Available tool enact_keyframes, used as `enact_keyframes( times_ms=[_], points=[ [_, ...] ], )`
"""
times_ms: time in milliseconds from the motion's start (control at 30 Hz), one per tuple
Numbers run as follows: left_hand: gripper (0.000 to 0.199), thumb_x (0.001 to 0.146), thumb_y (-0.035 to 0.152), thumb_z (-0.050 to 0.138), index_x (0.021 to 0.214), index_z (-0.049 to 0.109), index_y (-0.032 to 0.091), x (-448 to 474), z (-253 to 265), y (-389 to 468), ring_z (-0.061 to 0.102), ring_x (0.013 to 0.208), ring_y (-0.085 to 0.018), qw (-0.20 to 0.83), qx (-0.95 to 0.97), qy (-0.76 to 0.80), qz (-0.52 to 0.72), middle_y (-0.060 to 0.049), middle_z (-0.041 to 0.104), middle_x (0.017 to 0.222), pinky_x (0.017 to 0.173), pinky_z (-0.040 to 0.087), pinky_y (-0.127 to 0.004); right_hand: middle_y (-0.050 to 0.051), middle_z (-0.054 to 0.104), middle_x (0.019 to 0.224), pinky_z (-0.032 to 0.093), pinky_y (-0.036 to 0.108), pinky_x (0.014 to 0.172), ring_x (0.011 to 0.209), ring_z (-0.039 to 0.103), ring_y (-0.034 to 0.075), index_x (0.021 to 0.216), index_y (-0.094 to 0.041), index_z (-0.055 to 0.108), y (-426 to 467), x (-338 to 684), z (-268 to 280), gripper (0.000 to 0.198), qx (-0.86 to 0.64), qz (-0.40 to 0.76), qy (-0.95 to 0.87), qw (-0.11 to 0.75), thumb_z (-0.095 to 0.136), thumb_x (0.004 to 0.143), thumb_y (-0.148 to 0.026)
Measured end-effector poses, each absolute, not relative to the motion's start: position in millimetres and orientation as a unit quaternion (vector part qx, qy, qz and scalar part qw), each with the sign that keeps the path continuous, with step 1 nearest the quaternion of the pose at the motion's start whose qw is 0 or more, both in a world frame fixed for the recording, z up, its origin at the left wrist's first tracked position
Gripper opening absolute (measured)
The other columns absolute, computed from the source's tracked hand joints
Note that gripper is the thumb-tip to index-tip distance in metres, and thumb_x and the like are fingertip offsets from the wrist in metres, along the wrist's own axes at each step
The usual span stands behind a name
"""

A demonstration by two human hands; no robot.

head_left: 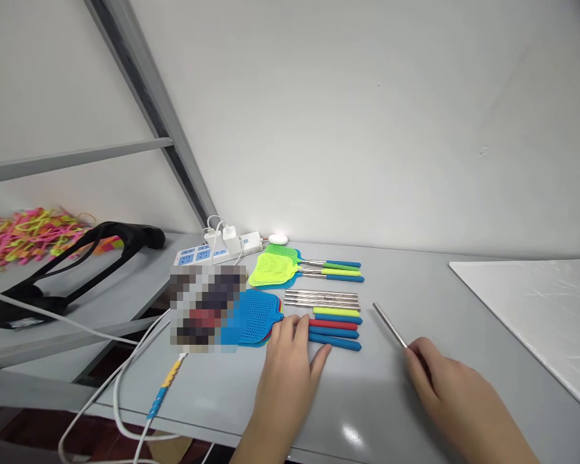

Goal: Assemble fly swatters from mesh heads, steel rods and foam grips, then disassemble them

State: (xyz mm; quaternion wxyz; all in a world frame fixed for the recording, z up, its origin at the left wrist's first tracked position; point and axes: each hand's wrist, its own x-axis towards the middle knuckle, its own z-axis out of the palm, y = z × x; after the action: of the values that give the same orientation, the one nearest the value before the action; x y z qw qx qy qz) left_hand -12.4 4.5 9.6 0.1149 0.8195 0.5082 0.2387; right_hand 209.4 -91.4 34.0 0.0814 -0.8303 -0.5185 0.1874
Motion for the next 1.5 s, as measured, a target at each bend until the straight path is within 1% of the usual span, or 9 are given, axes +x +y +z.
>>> enact_keyframes(
  times_ms=[100, 200, 333, 533, 800, 1067, 1267, 1400, 1500],
  points=[
    [0.04, 0.094, 0.038, 0.051, 0.129, 0.052, 0.018, -12.6, 10.1, 5.4, 0.045, 0.114, -0.026, 0.118, 0.821, 0.506, 0.237, -0.009, 0.052, 0.12, 0.096, 0.042, -0.042, 0.001, 0.064, 0.07, 0.032, 0.032, 0.056, 0.064, 0.059, 0.024, 0.085, -0.026, 0.04, -94.8, 201.3, 26.7, 0.027, -0.832, 0.157, -0.529, 0.062, 0.022, 0.099, -0.042],
    [0.04, 0.094, 0.04, 0.05, 0.126, 0.054, 0.017, -12.7, 11.1, 6.8, 0.046, 0.113, -0.027, 0.122, 0.824, 0.501, 0.235, -0.01, 0.053, 0.12, 0.096, 0.043, -0.042, 0.001, 0.067, 0.072, 0.031, 0.031, 0.054, 0.064, 0.062, 0.025, 0.103, -0.025, 0.045, -91.7, 187.1, 26.7, 0.023, -0.836, 0.146, -0.526, 0.064, 0.024, 0.098, -0.033],
    [0.036, 0.092, 0.037, 0.053, 0.12, 0.059, 0.014, -12.1, 11.5, 8.8, 0.047, 0.112, -0.028, 0.113, 0.824, 0.506, 0.229, -0.011, 0.054, 0.118, 0.096, 0.043, -0.043, 0.006, 0.072, 0.082, 0.032, 0.032, 0.054, 0.07, 0.066, 0.027, 0.13, -0.019, 0.043, -83.5, 169.4, 31.6, 0.038, -0.837, 0.121, -0.533, 0.034, 0.025, 0.097, -0.023],
    [0.033, 0.091, 0.033, 0.054, 0.117, 0.062, 0.014, -12.5, 12.0, 9.4, 0.048, 0.11, -0.029, 0.1, 0.83, 0.501, 0.224, -0.012, 0.055, 0.118, 0.093, 0.045, -0.043, 0.009, 0.073, 0.08, 0.034, 0.032, 0.054, 0.07, 0.068, 0.028, 0.144, -0.013, 0.037, -77.4, 149.9, 30.5, 0.05, -0.83, 0.09, -0.55, -0.013, 0.026, 0.096, -0.018],
    [0.032, 0.091, 0.031, 0.055, 0.117, 0.062, 0.013, -11.4, 11.6, 9.6, 0.049, 0.11, -0.029, 0.109, 0.826, 0.508, 0.219, -0.013, 0.056, 0.118, 0.093, 0.045, -0.043, 0.01, 0.073, 0.092, 0.041, 0.036, 0.062, 0.081, 0.068, 0.029, 0.135, -0.02, 0.048, -83.0, 175.2, 37.0, 0.046, -0.834, 0.108, -0.541, 0.014, 0.024, 0.097, -0.029],
    [0.046, 0.089, 0.024, 0.057, 0.134, 0.049, 0.017, -12.2, 10.1, 4.9, 0.049, 0.11, -0.029, 0.131, 0.812, 0.501, 0.268, -0.013, 0.054, 0.122, 0.093, 0.044, -0.045, 0.006, 0.07, 0.091, 0.046, 0.033, 0.065, 0.081, 0.065, 0.024, 0.111, -0.026, 0.054, -31.2, 229.4, 77.9, 0.033, -0.767, 0.103, -0.617, 0.142, 0.034, 0.096, -0.048],
    [0.052, 0.086, 0.026, 0.059, 0.137, 0.047, 0.02, -11.1, 8.8, 4.4, 0.049, 0.111, -0.032, 0.163, 0.804, 0.522, 0.236, -0.013, 0.054, 0.126, 0.094, 0.043, -0.048, 0.001, 0.068, 0.086, 0.045, 0.03, 0.058, 0.065, 0.06, 0.018, 0.121, -0.03, 0.049, 29.3, 213.3, 100.2, 0.03, -0.676, 0.163, -0.694, 0.189, 0.04, 0.095, -0.043],
    [0.053, 0.088, 0.028, 0.057, 0.139, 0.045, 0.021, -11.5, 9.9, 3.8, 0.047, 0.118, -0.034, 0.18, 0.803, 0.525, 0.216, -0.013, 0.052, 0.132, 0.098, 0.041, -0.05, 0.004, 0.069, 0.097, 0.049, 0.03, 0.062, 0.069, 0.063, 0.017, 0.126, -0.03, 0.051, 47.9, 219.1, 107.9, 0.035, -0.636, 0.278, -0.689, 0.208, 0.046, 0.093, -0.042],
    [0.054, 0.089, 0.029, 0.055, 0.141, 0.044, 0.021, -12.8, 12.0, 4.2, 0.045, 0.121, -0.035, 0.204, 0.803, 0.523, 0.201, -0.014, 0.049, 0.136, 0.101, 0.039, -0.051, 0.007, 0.069, 0.087, 0.05, 0.031, 0.061, 0.068, 0.064, 0.019, 0.109, -0.024, 0.064, 44.9, 233.6, 109.8, 0.031, -0.596, 0.446, -0.63, 0.222, 0.048, 0.092, -0.045]
  ],
)
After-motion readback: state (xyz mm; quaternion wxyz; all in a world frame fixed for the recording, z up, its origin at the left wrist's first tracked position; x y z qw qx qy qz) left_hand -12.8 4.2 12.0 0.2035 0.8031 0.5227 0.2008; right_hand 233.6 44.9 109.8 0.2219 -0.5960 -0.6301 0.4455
